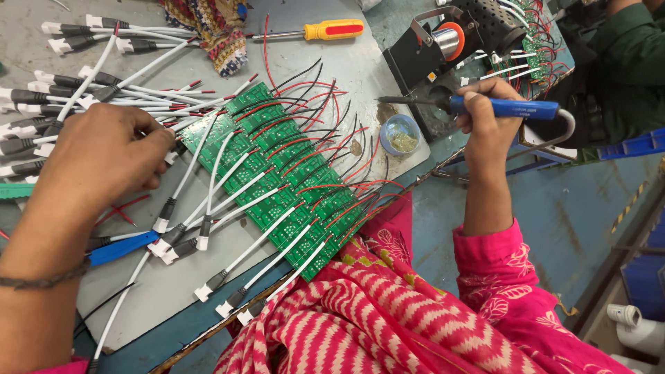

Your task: The person solders red and black wires onto green circuit boards at a workbench. They dip the soldering iron tip into a flux container, hold each wire against a board pad, apply the iron to solder the joint, and work through multiple boards one at a time.

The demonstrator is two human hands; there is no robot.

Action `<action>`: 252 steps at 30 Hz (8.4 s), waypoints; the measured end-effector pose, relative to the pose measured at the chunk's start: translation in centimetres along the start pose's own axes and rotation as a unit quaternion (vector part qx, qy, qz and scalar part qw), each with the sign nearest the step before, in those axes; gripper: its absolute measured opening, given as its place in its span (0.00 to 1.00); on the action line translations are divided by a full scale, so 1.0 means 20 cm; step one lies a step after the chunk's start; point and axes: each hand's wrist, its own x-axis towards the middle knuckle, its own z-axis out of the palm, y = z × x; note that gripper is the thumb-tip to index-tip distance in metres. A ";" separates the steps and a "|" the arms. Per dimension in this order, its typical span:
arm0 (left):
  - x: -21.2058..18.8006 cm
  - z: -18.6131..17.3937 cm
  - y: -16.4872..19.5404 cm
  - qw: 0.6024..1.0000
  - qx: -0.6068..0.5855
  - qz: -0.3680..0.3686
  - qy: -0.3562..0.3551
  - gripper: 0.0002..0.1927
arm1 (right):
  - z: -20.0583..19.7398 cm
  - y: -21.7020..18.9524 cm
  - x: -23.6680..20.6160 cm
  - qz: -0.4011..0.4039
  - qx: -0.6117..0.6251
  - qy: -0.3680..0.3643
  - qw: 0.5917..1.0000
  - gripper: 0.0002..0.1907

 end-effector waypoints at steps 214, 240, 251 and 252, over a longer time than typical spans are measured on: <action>0.02 -0.08 -0.16 0.913 0.098 0.289 0.272 0.09 | 0.49 -0.09 -0.41 -0.081 0.262 -0.085 0.958 0.23; -0.21 -0.25 -0.14 0.937 0.198 0.226 0.177 0.06 | 0.46 -0.07 -0.40 -0.077 0.237 -0.066 0.966 0.24; -0.29 -0.23 -0.06 0.940 0.179 0.249 0.147 0.05 | 0.47 -0.08 -0.41 -0.094 0.229 -0.068 0.966 0.24; -0.29 -0.23 -0.05 0.940 0.178 0.253 0.145 0.05 | 0.47 -0.08 -0.41 -0.095 0.229 -0.068 0.966 0.24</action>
